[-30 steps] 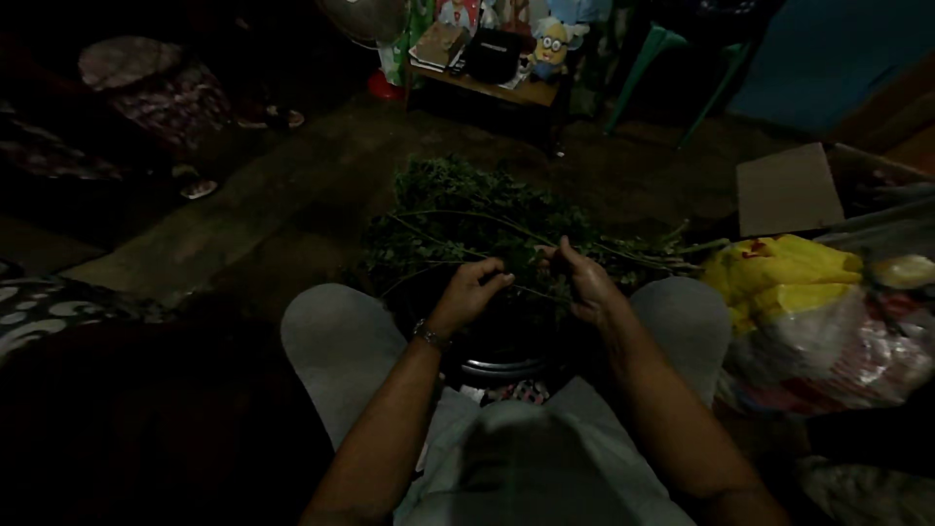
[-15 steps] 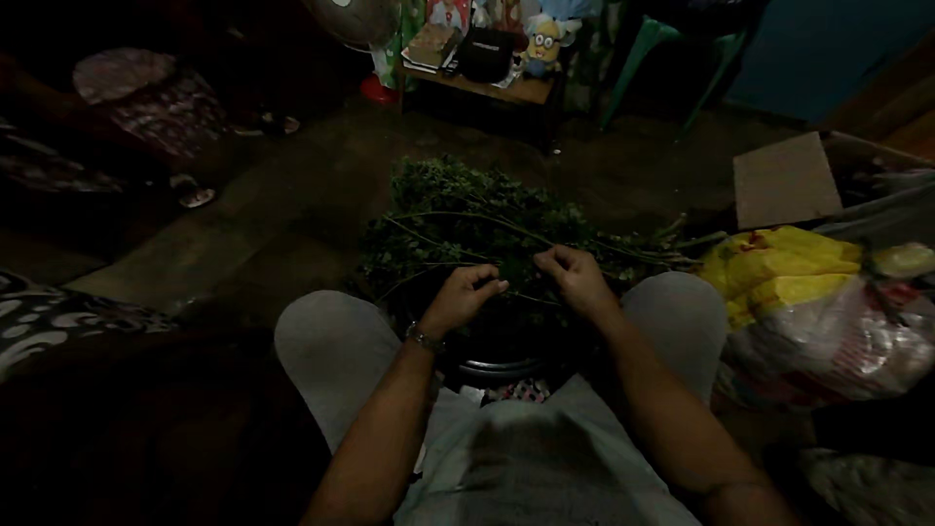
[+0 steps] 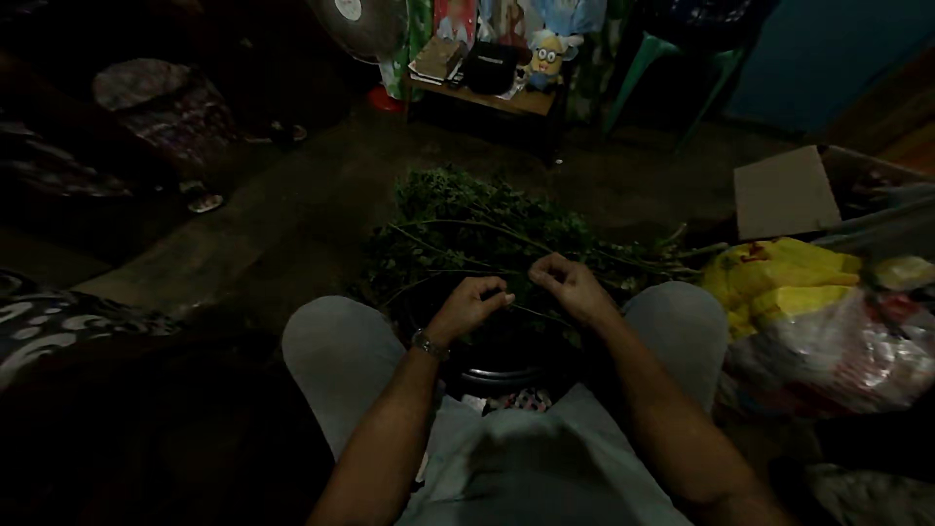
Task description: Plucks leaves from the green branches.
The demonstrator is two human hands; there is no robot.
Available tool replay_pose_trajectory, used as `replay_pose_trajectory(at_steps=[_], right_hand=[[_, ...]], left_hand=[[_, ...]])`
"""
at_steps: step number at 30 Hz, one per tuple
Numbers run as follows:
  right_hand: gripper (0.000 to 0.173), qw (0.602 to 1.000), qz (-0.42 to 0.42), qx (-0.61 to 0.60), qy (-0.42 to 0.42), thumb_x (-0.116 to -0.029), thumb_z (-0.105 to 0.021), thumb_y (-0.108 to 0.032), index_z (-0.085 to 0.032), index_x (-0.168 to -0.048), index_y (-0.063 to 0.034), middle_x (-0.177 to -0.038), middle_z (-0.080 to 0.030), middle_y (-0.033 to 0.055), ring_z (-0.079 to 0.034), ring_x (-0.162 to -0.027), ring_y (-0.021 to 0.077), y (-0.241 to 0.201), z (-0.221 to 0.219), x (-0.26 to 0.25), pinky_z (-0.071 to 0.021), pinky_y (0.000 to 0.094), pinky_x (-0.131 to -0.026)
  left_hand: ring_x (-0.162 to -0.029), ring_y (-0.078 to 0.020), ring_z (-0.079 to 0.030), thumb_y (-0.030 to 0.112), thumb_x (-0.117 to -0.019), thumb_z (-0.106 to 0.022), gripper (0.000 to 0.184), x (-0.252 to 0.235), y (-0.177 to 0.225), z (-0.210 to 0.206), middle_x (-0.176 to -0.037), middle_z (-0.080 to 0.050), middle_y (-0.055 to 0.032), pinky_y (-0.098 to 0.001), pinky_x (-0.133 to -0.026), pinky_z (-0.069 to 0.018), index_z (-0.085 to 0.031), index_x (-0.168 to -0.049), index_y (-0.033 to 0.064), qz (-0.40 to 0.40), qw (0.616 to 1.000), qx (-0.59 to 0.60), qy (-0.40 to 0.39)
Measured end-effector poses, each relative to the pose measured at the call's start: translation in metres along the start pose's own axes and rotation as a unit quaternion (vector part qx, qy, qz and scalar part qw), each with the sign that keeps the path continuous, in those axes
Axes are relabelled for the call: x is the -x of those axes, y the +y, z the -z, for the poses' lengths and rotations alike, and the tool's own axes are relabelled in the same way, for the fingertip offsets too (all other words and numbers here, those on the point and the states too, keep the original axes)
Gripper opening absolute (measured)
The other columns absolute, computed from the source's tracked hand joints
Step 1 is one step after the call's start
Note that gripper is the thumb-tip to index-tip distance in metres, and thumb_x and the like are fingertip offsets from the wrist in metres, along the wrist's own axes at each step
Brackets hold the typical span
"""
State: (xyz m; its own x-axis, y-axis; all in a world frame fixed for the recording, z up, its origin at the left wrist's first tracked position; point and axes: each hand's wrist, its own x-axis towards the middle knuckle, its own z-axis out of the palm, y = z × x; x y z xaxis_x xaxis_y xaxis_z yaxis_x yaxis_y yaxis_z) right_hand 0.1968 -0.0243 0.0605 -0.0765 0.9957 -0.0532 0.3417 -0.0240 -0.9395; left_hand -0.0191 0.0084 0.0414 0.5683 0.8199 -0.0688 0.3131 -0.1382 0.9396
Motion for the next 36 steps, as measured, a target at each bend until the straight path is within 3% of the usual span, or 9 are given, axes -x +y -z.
replay_pose_trajectory(at_steps=[4, 8, 10, 13, 16, 20, 28, 32, 36], right_hand=[[0.016, 0.998, 0.038, 0.025, 0.031, -0.1021, -0.060, -0.013, -0.067, -0.100, 0.0017, -0.111, -0.064, 0.0107, -0.061, -0.100, 0.0133, 0.003, -0.004, 0.000, -0.0519, 0.0308, -0.089], [0.021, 0.988, 0.054, 0.074, 0.128, -0.1032, -0.057, -0.012, -0.068, -0.103, 0.0052, -0.112, -0.065, 0.0171, -0.060, -0.109, 0.0281, 0.004, -0.006, 0.000, -0.0437, 0.0500, -0.101], [0.028, 0.989, 0.043, 0.084, 0.111, -0.1072, -0.050, -0.017, -0.071, -0.112, 0.0029, -0.118, -0.066, 0.0176, -0.060, -0.115, 0.0297, 0.004, -0.002, -0.001, -0.0445, 0.0489, -0.103], [0.039, 0.996, 0.033, 0.083, 0.019, -0.1080, -0.048, -0.030, -0.070, -0.119, -0.0008, -0.133, -0.060, 0.0173, -0.052, -0.127, 0.0323, 0.006, -0.002, -0.002, -0.0367, 0.0528, -0.111], [0.033, 0.997, 0.045, 0.059, -0.028, -0.1031, -0.059, -0.028, -0.072, -0.111, 0.0014, -0.135, -0.059, 0.0174, -0.053, -0.125, 0.0290, 0.005, -0.008, 0.001, -0.0417, 0.0464, -0.107], [0.020, 0.999, 0.033, 0.021, 0.002, -0.1012, -0.062, -0.015, -0.071, -0.099, 0.0033, -0.124, -0.062, 0.0137, -0.058, -0.111, 0.0182, 0.004, -0.015, 0.003, -0.0497, 0.0313, -0.094], [0.014, 0.996, 0.007, -0.028, 0.083, -0.1016, -0.059, -0.008, -0.070, -0.099, 0.0012, -0.118, -0.064, 0.0117, -0.059, -0.109, 0.0183, 0.000, -0.024, 0.007, -0.0497, 0.0355, -0.093], [0.022, 0.993, 0.004, -0.010, 0.117, -0.1072, -0.051, -0.013, -0.069, -0.109, 0.0002, -0.114, -0.065, 0.0107, -0.063, -0.097, 0.0150, 0.003, -0.014, 0.002, -0.0529, 0.0338, -0.085], [0.041, 0.993, -0.078, -0.030, 0.077, -0.1129, -0.035, -0.027, -0.065, -0.126, -0.0008, -0.121, -0.064, 0.0132, -0.060, -0.103, 0.0190, -0.004, -0.002, 0.001, -0.0504, 0.0380, -0.088]], left_hand=[[-0.069, 0.0048, -0.053, 0.013, -0.1021, -0.059, 0.015, -0.001, 0.000, 0.000, -0.077, -0.059, 0.0084, -0.0147, -0.067, -0.0459, -0.065, -0.092, 0.0045, -0.006, 1.000, 0.000, -0.012], [-0.071, 0.0041, -0.054, 0.012, -0.1020, -0.058, 0.016, 0.000, 0.002, 0.000, -0.078, -0.058, 0.0075, -0.0155, -0.070, -0.0466, -0.065, -0.092, 0.0026, -0.006, 1.000, -0.009, -0.016], [-0.071, 0.0037, -0.054, 0.012, -0.1019, -0.058, 0.015, 0.000, 0.001, 0.000, -0.078, -0.058, 0.0071, -0.0159, -0.070, -0.0468, -0.065, -0.092, 0.0025, -0.002, 1.000, -0.004, -0.022], [-0.071, 0.0039, -0.054, 0.011, -0.1020, -0.058, 0.016, 0.001, 0.000, -0.001, -0.079, -0.058, 0.0067, -0.0155, -0.070, -0.0465, -0.065, -0.092, 0.0017, -0.007, 1.000, -0.006, -0.028], [-0.073, 0.0032, -0.054, 0.012, -0.1019, -0.057, 0.018, 0.001, -0.002, -0.001, -0.081, -0.060, 0.0039, -0.0162, -0.071, -0.0469, -0.066, -0.096, -0.0016, -0.021, 0.999, -0.018, -0.033], [-0.078, 0.0030, -0.057, 0.013, -0.1027, -0.058, 0.018, 0.003, 0.005, -0.002, -0.088, -0.064, 0.0019, -0.0170, -0.076, -0.0492, -0.067, -0.106, -0.0024, 0.012, 0.999, -0.016, -0.035], [-0.076, 0.0018, -0.058, 0.013, -0.1021, -0.061, 0.015, 0.002, 0.008, -0.003, -0.086, -0.065, 0.0026, -0.0171, -0.074, -0.0495, -0.069, -0.104, 0.0005, 0.033, 0.999, 0.000, -0.001], [-0.074, 0.0017, -0.057, 0.011, -0.1016, -0.061, 0.013, 0.004, 0.009, -0.001, -0.084, -0.064, 0.0026, -0.0167, -0.071, -0.0488, -0.069, -0.101, 0.0010, 0.038, 0.999, 0.007, 0.002], [-0.071, 0.0026, -0.056, 0.008, -0.1010, -0.061, 0.011, 0.005, 0.008, 0.000, -0.080, -0.063, 0.0041, -0.0153, -0.067, -0.0479, -0.069, -0.099, 0.0010, 0.030, 0.999, 0.015, 0.013]])
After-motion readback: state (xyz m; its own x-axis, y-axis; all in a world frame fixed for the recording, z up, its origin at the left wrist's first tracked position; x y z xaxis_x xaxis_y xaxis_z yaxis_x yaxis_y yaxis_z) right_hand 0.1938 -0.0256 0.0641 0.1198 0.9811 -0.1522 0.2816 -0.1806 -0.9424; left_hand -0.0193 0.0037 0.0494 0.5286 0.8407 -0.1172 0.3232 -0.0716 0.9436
